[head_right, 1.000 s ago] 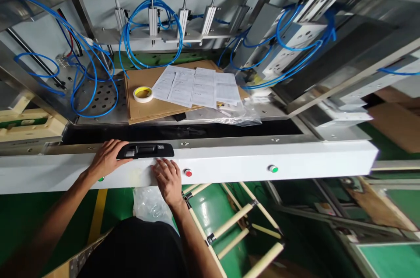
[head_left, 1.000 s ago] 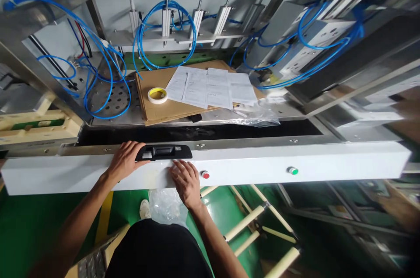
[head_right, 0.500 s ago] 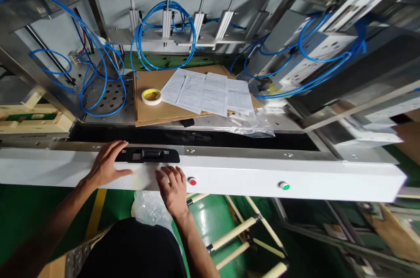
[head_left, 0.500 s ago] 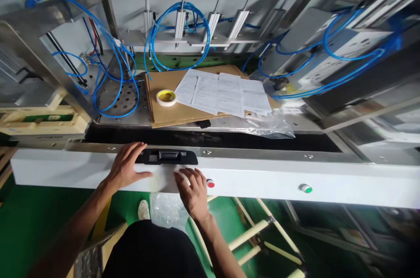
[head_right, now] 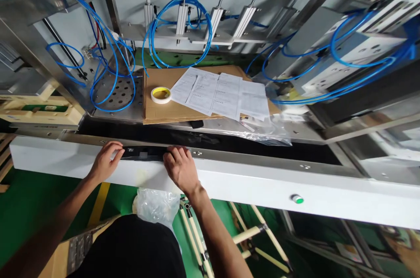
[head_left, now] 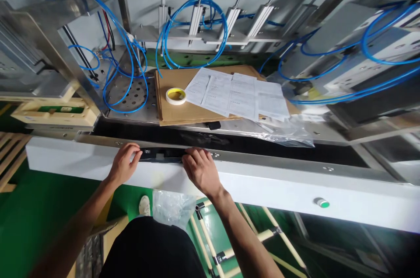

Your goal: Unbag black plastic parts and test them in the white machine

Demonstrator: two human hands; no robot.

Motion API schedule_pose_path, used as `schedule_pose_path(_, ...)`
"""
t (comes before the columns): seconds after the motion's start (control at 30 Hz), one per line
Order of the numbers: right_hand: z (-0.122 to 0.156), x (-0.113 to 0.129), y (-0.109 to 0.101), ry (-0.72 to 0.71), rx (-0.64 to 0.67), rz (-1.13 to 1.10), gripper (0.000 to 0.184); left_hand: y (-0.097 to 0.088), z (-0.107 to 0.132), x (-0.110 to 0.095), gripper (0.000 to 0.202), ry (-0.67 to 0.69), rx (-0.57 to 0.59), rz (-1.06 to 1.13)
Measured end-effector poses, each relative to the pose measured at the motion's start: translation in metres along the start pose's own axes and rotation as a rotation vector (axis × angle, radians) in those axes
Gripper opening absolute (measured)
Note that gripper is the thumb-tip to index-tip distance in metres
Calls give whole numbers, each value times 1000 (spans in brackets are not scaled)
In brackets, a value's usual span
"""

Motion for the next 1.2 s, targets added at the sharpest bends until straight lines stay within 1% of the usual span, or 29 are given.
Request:
schedule_pose_path(0.07, -5, -3, 5, -16, 35, -53, 18, -6, 4, -4, 12, 3, -71, -40)
schedule_pose_path(0.1, -7, -5, 9, -19, 52, -73, 19, -12, 8, -11, 12, 27, -127, -76)
schedule_pose_path(0.13, -8, -6, 11, -18, 67, -85, 19, -16, 12, -23, 14, 80, -174, -112)
schedule_pose_path(0.17, -8, -8, 14, -15, 79, -91, 19, -17, 18, -38, 18, 163, -188, -141)
schedule_pose_path(0.2, -8, -10, 16, -10, 88, -95, 19, -12, 24, -56, 21, 265, -160, -162)
schedule_pose_path(0.23, -8, -11, 18, -3, 95, -101, 19, -2, 30, -72, 24, 365, -90, -178)
schedule_pose_path(0.27, -8, -12, 19, 5, 99, -108, 18, 11, 35, -85, 27, 441, 4, -193)
schedule_pose_path(0.3, -8, -13, 20, 14, 101, -117, 18, 25, 39, -92, 32, 484, 94, -215)
schedule_pose_path(0.33, -8, -13, 20, 22, 102, -127, 18, 38, 41, -93, 37, 492, 161, -251)
schedule_pose_path(0.37, -8, -13, 20, 27, 104, -137, 17, 48, 40, -90, 42, 477, 198, -296)
schedule_pose_path(0.43, -8, -14, 21, 28, 109, -161, 17, 62, 35, -77, 49, 441, 226, -369)
schedule_pose_path(0.5, -8, -18, 22, 30, 112, -180, 20, 71, 30, -64, 50, 434, 252, -414)
schedule_pose_path(0.6, -3, -38, 18, 77, 91, -173, 27, 79, 24, -50, 46, 448, 303, -468)
schedule_pose_path(0.67, 4, -54, 8, 155, 42, -128, 31, 81, 20, -47, 44, 462, 343, -480)
schedule_pose_path(0.73, 12, -67, -10, 285, -75, -43, 32, 81, 17, -48, 43, 481, 392, -467)
schedule_pose_path(0.77, 16, -67, -21, 339, -149, -6, 30, 81, 16, -49, 43, 488, 415, -453)
schedule_pose_path(0.8, 19, -60, -28, 353, -209, 10, 28, 79, 15, -50, 43, 490, 434, -434)
schedule_pose_path(0.83, 20, -45, -32, 314, -239, 4, 28, 77, 13, -51, 43, 488, 451, -409)
schedule_pose_path(0.87, 18, -25, -31, 236, -237, -20, 28, 75, 11, -52, 43, 482, 466, -374)
schedule_pose_path(0.93, 14, 18, -16, 44, -138, -73, 31, 71, 7, -52, 42, 458, 512, -269)
schedule_pose_path(0.97, 13, 34, -7, -8, -79, -82, 31, 70, 4, -51, 40, 441, 544, -209)
schedule_pose_path(1.0, 11, 44, 2, -25, -26, -84, 32, 70, 1, -50, 36, 423, 582, -152)
schedule_pose_path(1.07, 7, 48, 15, 0, 62, -91, 34, 71, -6, -51, 27, 400, 652, -65)
schedule_pose_path(1.1, 4, 46, 19, 14, 100, -99, 35, 70, -10, -52, 26, 396, 662, -48)
schedule_pose_path(1.13, 2, 43, 21, 25, 131, -105, 36, 68, -15, -54, 27, 396, 643, -47)
schedule_pose_path(1.2, -5, 35, 21, 51, 171, -110, 35, 60, -23, -59, 32, 399, 544, -75)
Point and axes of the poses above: each hand's wrist, its own z-axis away from the middle knuckle, its own y-axis out of the palm, x = y × z, the point moved 9 cm from there along -z, towards the middle knuckle, and after that the axes turned 7 degrees about -x, right-handed, at the moved point
